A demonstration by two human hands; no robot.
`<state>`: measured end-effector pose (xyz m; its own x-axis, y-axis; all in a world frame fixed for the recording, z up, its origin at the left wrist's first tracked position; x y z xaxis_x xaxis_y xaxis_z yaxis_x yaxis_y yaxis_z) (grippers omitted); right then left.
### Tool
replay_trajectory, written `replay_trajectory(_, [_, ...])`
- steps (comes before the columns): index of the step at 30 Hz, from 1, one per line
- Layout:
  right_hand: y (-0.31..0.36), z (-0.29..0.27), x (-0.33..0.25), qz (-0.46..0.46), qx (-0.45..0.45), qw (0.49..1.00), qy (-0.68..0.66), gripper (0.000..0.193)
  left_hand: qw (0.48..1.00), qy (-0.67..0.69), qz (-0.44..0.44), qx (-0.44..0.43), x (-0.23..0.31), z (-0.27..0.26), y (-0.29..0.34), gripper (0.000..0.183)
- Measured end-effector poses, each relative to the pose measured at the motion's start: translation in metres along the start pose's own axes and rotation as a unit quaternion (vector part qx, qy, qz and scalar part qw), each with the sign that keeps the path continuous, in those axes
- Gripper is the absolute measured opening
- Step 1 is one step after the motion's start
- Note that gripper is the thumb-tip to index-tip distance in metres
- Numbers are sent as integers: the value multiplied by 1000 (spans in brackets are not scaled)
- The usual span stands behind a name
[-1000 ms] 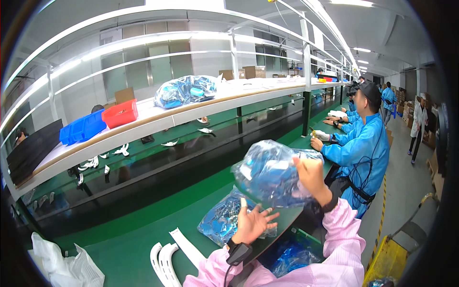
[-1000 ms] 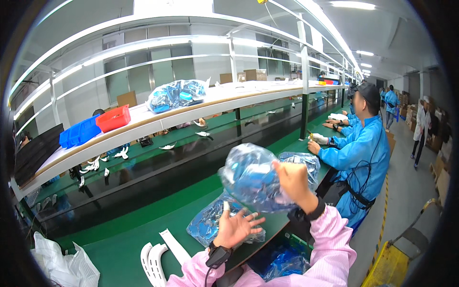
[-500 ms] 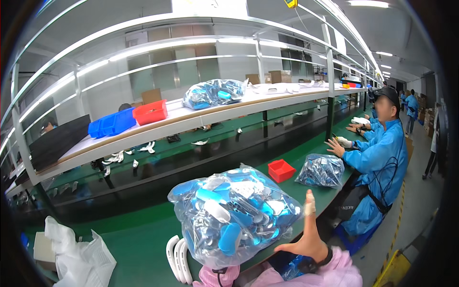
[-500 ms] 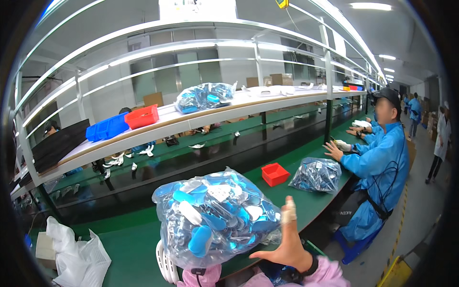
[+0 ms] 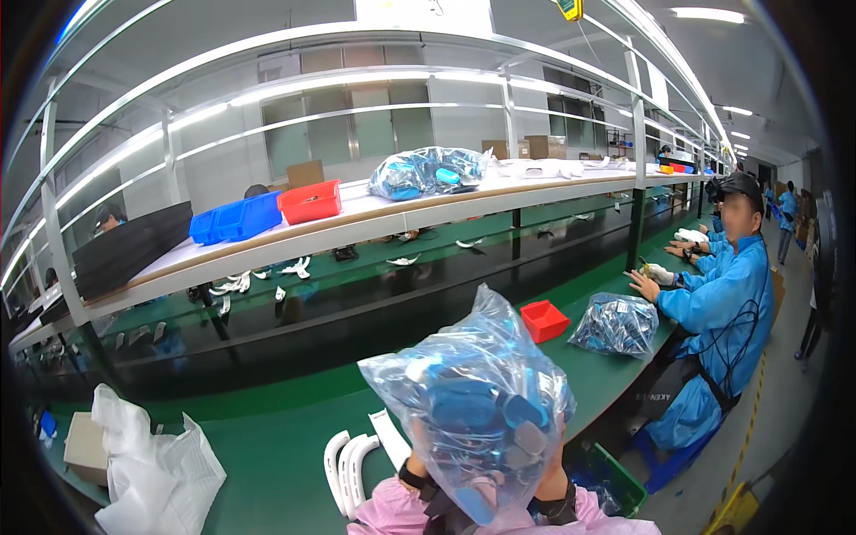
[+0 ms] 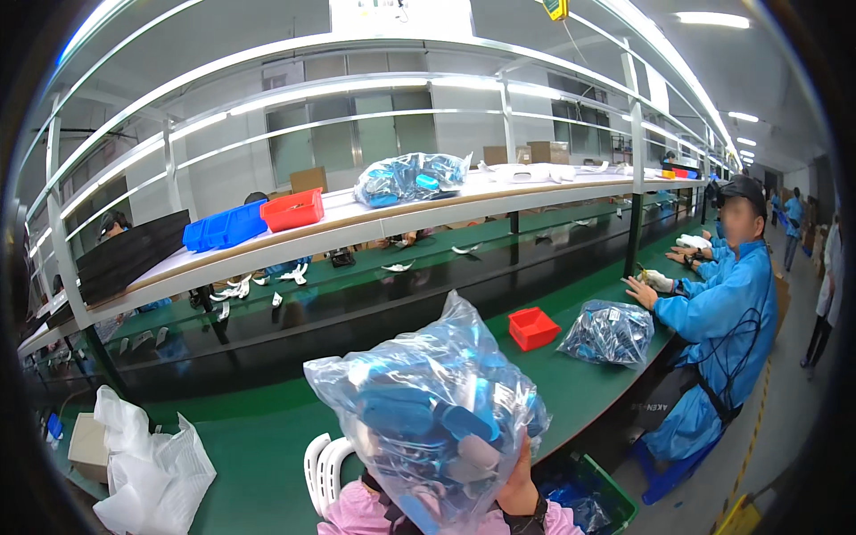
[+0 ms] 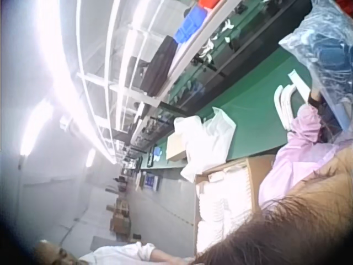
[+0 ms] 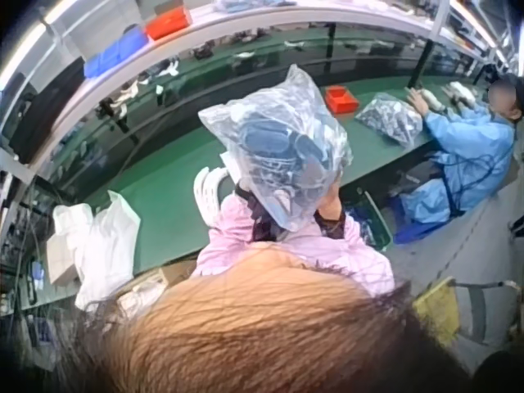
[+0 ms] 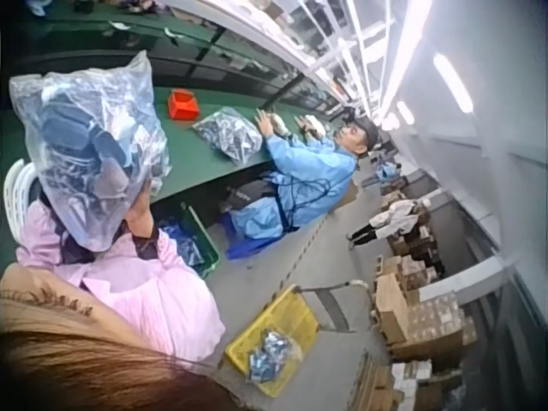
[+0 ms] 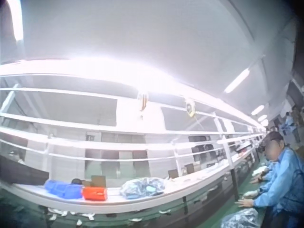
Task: Sorting, organizing, and packaging various plastic components into bags on an industrial assembly line.
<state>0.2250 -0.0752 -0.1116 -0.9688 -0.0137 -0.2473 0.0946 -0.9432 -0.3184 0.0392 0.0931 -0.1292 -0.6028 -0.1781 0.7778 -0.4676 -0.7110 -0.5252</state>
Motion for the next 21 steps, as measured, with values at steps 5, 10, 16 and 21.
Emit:
replay_trajectory(5, [12, 27, 3, -271, 141, 576, 758, 72, 997, -6, -4, 74, 80, 45, 2, 24])
replay_trajectory(10, [-55, 107, -7, -296, 83, 873, 378, 60, 963, -236, 50, 121, 52, 31, 19, 36])
replay_trajectory(16, [-204, 187, -70, -184, -205, 951, 137, 43, 968, -202, -8, 151, 73, 19, 48, 35])
replay_trajectory(21, [-374, 279, -123, -271, -83, 945, 161, 50, 966, -214, 9, 143, 96, 2, 76, 39])
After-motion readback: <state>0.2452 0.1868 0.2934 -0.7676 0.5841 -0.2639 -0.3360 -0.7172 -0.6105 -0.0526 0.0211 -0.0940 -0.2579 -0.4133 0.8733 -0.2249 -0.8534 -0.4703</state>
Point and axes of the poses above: each hand's wrist, its own y-axis away from the middle knuckle, its own z-axis out of the palm, x = y × z, the point moved 2 cm from there along -y, towards the middle knuckle, and after that the axes turned 6 degrees about z, right-handed, at the moved point
